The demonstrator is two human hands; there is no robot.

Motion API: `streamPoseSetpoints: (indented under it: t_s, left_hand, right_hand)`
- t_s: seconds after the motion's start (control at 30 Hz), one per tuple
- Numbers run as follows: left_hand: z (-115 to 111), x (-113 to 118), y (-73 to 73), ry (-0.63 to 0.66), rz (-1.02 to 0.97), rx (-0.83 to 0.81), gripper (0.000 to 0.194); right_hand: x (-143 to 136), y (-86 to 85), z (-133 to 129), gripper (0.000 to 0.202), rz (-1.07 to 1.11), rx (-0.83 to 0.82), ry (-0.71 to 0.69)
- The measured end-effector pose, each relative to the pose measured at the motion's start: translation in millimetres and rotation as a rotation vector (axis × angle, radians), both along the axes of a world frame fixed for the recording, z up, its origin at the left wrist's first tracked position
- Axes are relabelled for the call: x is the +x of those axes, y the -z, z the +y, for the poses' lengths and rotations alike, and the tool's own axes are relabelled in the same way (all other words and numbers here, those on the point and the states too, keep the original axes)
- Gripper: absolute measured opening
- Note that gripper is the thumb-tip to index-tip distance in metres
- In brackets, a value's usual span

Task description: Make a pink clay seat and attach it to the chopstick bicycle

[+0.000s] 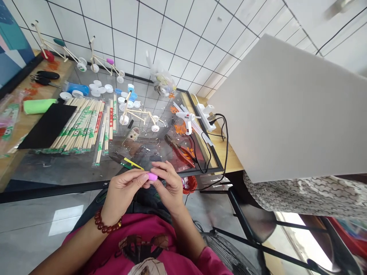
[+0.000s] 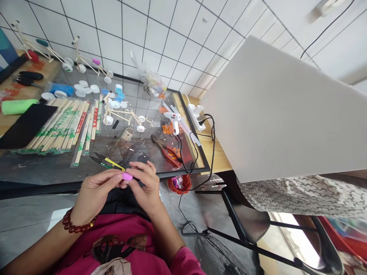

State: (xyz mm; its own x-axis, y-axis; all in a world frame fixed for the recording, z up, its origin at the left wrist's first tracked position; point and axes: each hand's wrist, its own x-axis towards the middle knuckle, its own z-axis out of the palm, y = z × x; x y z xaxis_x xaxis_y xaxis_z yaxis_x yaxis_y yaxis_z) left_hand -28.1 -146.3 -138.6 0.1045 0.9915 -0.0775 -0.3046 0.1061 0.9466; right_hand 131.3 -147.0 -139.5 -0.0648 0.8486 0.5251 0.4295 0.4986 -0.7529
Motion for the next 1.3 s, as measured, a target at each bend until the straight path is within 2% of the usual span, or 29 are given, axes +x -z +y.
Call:
streamPoseSetpoints:
  t_s: [0.23, 0.43, 0.73, 0.83, 1.03, 1.3]
  left_hand:
    - [-1.8, -0.4, 1.5, -0.023, -0.072, -0.085, 0.020]
    - [0.2, -2.0, 4.6, -0.037, 0.043, 0.094, 0.009]
    - [2.5, -10.2, 0.5, -0.130, 0.247, 0.470, 0.020]
    - [2.1, -10.4, 1.7, -0.162, 0.278, 0.520, 0.021]
    - [1.5, -13.0, 4.2, -0.165, 0.295, 0.572, 0.030]
    - [2.7, -13.6, 8.7, -0.163, 0.280, 0.616, 0.031]
  right_hand:
    - [-0.4, 1.1, 0.5, 0.021, 0.029, 0.007, 0.009]
    - [-1.4, 3.3, -0.3, 0.022, 0.017, -0.017, -0.003]
    - [-0.3, -2.2, 0.0, 0.026, 0.090, -0.107, -0.080]
    - [-1.0, -2.5, -0.4, 0.025, 0.096, -0.126, -0.103]
    - [-1.4, -1.9, -0.2, 0.028, 0.167, -0.159, -0.137]
    - [-2.0, -1.9, -1.2, 0.028, 0.174, -0.153, -0.154]
